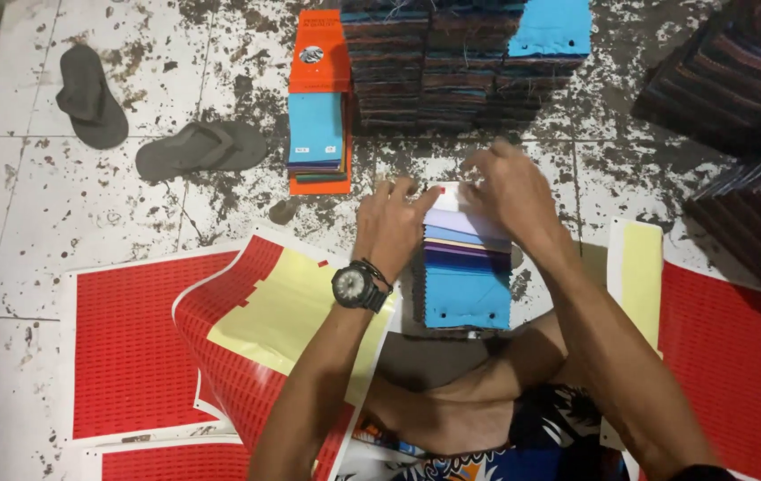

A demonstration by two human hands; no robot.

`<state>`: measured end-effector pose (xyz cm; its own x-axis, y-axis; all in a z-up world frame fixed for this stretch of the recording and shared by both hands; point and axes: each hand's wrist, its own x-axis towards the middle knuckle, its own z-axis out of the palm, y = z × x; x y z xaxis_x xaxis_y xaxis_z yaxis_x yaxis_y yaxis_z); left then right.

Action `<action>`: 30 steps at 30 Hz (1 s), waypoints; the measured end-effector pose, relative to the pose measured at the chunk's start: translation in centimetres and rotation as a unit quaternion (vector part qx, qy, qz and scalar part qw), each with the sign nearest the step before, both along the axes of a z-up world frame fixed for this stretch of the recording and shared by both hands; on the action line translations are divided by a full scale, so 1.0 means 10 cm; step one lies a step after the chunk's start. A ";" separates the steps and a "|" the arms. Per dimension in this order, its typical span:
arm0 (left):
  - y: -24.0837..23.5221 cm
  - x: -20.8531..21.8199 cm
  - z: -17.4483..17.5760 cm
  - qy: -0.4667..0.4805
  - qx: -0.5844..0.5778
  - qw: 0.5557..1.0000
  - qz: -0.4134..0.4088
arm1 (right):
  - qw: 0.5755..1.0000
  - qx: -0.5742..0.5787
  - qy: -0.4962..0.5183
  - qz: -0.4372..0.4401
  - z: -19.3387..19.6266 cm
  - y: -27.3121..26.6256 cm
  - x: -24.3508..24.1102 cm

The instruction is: The person sits on the floor and assembles notebooks by peeling small red adhesive stickers from a sheet and applying them to the spines of stacked notebooks. They handle multiple notebooks of different colors, including blue, green, and brown, and place the finished stacks aside.

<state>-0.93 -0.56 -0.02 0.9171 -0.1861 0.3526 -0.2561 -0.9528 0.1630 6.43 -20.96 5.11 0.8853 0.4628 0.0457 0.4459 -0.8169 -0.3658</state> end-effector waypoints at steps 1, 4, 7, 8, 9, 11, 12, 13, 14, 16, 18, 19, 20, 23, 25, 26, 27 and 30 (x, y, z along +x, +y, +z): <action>0.01 0.02 -0.06 0.000 0.001 1.000 -0.004 | 1.000 0.001 0.000 -0.004 -0.08 0.00 0.01; 0.02 0.06 -0.11 0.025 -0.064 0.997 -0.024 | 1.000 0.015 -0.018 0.008 -0.22 -0.02 0.02; 0.02 -0.01 -0.03 -0.023 -0.218 0.976 -0.012 | 0.978 0.020 -0.199 0.066 -0.28 -0.05 -0.06; 0.04 -0.01 -0.04 -0.042 -0.254 0.966 0.003 | 0.950 0.036 -0.300 0.077 -0.39 -0.07 -0.04; 0.07 -0.01 -0.04 -0.061 -0.290 0.955 0.019 | 0.911 0.049 -0.399 0.087 -0.49 -0.08 -0.02; 0.08 0.02 0.05 -0.082 -0.298 0.951 0.029 | 0.906 0.064 -0.411 0.081 -0.39 -0.06 -0.11; 0.10 0.04 0.09 -0.105 -0.308 0.944 0.046 | 0.899 0.080 -0.422 0.082 -0.34 -0.05 -0.16; 0.10 0.05 0.16 -0.101 -0.306 0.946 0.042 | 0.901 0.081 -0.420 0.076 -0.34 -0.07 -0.24; 0.10 0.07 0.23 -0.084 -0.333 0.939 0.008 | 0.930 0.107 -0.337 0.097 -0.35 -0.09 -0.32; 0.11 0.08 0.38 -0.066 -0.357 0.931 -0.026 | 0.951 0.136 -0.252 0.117 -0.17 -0.13 -0.49; 0.10 0.06 0.54 0.110 -0.374 0.912 -0.125 | 0.981 0.079 -0.039 0.171 0.19 -0.17 -0.67; 0.10 0.03 0.51 0.111 -0.373 0.913 -0.125 | 0.981 0.080 -0.039 0.170 0.30 -0.19 -0.72; 0.09 0.00 0.47 0.127 -0.329 0.925 -0.142 | 0.985 0.015 0.010 0.174 0.42 -0.21 -0.76; 0.10 -0.07 0.44 0.147 -0.288 0.935 -0.142 | 0.977 -0.068 0.078 0.188 0.61 -0.20 -0.85; 0.12 -0.12 0.39 0.154 -0.298 0.934 -0.125 | 0.971 -0.089 0.101 0.198 0.65 -0.18 -0.90; 0.13 -0.12 0.35 0.160 -0.301 0.933 -0.115 | 0.970 -0.100 0.095 0.201 0.66 -0.16 -0.90; 0.14 -0.08 0.33 0.163 -0.304 0.932 -0.108 | 0.969 -0.112 0.086 0.202 0.68 -0.14 -0.87; 0.07 -0.19 0.52 0.186 -0.314 0.926 -0.096 | 0.968 -0.112 -0.031 0.220 0.48 -0.15 -0.87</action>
